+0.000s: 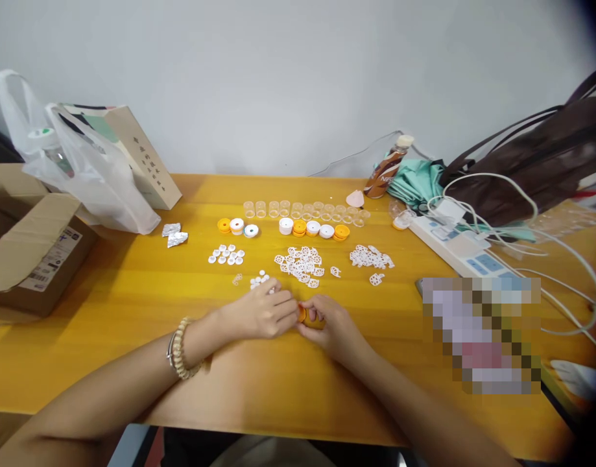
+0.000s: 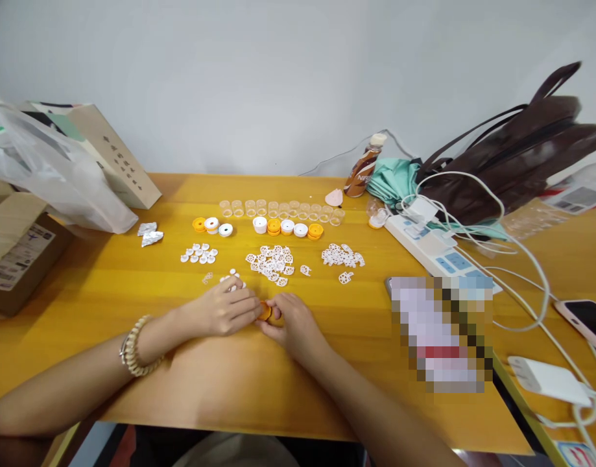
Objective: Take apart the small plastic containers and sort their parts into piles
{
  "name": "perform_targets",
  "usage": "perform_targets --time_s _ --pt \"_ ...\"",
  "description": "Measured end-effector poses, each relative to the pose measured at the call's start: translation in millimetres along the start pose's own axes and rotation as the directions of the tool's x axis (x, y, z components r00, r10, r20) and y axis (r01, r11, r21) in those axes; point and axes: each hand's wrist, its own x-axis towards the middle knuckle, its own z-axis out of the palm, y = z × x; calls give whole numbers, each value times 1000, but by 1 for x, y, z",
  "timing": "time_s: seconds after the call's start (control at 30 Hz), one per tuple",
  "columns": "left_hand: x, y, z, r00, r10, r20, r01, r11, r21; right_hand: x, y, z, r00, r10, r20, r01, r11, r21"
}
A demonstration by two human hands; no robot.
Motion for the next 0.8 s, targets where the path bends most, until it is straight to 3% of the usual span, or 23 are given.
perform_targets --time_s 0.4,0.63,0.8 --pt "3 1 1 996 72 51 -74 997 35 1 -2 -3 1000 -9 -10 9 1000 -5" --pt "4 -2 -1 1000 -8 15 9 999 -49 0 -1 -1 1000 9 13 -9 1000 2" --pt "-31 -22 -18 988 -152 -42 148 986 -74 -1 -1 -2 998 42 38 -42 999 -7"
